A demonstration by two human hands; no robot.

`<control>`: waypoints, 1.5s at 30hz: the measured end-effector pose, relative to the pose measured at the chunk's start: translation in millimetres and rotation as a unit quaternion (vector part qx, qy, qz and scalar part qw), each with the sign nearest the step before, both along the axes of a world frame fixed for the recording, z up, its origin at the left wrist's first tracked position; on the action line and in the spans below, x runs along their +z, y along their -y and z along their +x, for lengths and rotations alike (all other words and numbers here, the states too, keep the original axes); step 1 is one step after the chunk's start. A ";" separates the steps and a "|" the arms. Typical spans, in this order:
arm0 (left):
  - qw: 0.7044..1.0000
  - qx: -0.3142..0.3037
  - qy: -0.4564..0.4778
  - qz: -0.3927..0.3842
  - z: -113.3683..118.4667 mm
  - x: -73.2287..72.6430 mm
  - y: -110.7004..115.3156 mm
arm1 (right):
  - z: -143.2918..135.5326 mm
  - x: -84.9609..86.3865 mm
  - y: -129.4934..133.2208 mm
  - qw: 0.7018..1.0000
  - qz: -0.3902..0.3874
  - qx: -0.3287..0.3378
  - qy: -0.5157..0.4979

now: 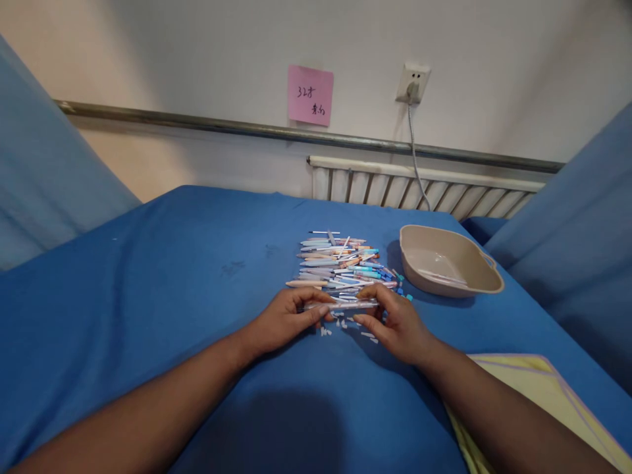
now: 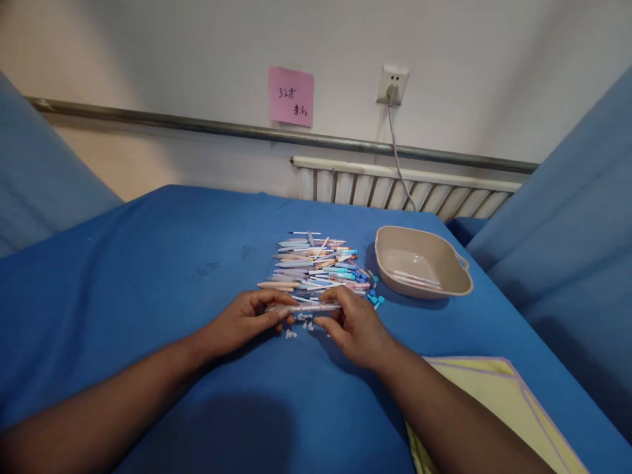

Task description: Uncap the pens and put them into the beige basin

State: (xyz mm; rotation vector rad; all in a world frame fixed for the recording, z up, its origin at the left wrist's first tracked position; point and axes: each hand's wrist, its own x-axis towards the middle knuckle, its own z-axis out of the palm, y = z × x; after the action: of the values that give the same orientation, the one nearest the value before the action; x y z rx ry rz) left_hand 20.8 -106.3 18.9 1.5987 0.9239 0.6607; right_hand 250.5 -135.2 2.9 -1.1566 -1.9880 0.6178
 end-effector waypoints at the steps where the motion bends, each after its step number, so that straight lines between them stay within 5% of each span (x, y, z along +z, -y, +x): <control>1: 1.000 -0.002 0.011 -0.013 0.2 -0.9 -0.2 | 0.1 -0.2 0.2 1.000 0.025 0.007 0.011; 6: 0.999 -0.014 0.028 -0.030 1.1 -0.4 1.2 | 3.2 0.9 -0.8 0.995 0.074 0.036 0.061; 21: 0.983 -0.039 -0.105 0.147 -0.4 10.3 5.4 | 0.0 2.0 -1.6 0.995 -0.066 0.055 0.042; 36: 0.973 -0.082 -0.136 0.166 0.2 9.6 4.9 | -12.3 10.5 4.4 0.984 0.011 0.122 0.127; 41: 0.985 -0.033 -0.108 0.129 -5.7 5.6 1.4 | -4.9 20.6 3.9 0.994 0.027 0.064 0.082; 45: 0.990 -0.007 -0.080 0.117 -10.4 3.1 -5.5 | 40.7 44.2 -17.8 0.995 0.069 -0.065 -0.012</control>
State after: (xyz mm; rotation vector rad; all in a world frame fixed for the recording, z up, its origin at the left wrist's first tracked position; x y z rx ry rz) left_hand 10.4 -100.8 22.0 1.8879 0.9784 0.6566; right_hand 291.2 -117.4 47.1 -1.1768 -1.8870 0.4194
